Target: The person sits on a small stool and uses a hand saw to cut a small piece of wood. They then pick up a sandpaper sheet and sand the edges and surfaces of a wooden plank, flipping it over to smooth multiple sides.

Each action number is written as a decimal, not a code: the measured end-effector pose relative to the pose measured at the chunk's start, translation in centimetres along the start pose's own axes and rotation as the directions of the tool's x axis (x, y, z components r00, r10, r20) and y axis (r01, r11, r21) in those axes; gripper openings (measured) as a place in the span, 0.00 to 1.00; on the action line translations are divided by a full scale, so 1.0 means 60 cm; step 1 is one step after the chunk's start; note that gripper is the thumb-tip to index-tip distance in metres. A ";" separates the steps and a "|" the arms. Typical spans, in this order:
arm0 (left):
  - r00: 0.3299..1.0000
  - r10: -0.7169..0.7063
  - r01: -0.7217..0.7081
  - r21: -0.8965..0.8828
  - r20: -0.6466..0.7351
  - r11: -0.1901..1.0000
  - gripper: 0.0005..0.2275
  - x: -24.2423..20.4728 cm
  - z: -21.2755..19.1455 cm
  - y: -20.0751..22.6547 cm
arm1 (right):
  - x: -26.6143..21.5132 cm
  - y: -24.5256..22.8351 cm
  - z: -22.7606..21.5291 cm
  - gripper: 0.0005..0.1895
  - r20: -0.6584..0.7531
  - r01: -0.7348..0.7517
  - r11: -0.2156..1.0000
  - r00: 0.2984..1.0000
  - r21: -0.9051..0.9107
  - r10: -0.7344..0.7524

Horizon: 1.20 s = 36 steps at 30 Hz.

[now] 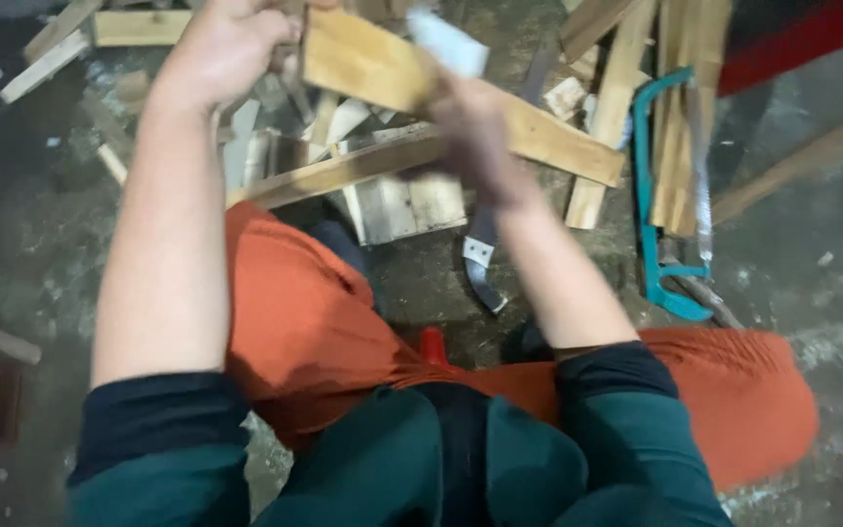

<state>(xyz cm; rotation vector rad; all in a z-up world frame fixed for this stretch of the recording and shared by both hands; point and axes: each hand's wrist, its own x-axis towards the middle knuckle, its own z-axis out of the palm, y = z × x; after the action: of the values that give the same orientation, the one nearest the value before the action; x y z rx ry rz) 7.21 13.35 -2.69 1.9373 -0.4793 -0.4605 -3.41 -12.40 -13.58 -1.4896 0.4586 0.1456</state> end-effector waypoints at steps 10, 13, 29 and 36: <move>0.985 -0.172 0.173 0.077 -0.016 0.982 0.21 0.028 0.023 -0.056 | -0.056 0.057 0.036 0.29 0.056 0.514 0.324 0.593 -0.794 -0.803; 0.953 -0.296 0.288 -0.117 -0.066 0.951 0.12 0.036 0.013 -0.072 | -0.007 0.121 -0.043 0.31 -0.054 0.302 0.384 0.722 -0.873 -0.690; 0.950 -0.292 0.247 -0.306 -0.112 0.919 0.10 0.043 0.098 0.012 | -0.031 0.011 -0.036 0.27 -0.131 -0.062 0.816 0.991 -0.575 -0.018; 0.945 -0.305 0.258 -0.299 -0.119 0.919 0.08 0.038 0.106 0.040 | -0.011 0.050 -0.022 0.33 0.111 0.484 0.244 0.595 -0.840 -0.796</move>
<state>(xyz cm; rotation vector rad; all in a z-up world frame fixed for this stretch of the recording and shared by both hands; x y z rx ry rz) 5.52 6.38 -3.17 1.7545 -0.0206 -0.5180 -5.42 -13.32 -16.11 -2.5665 -0.0760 -0.7314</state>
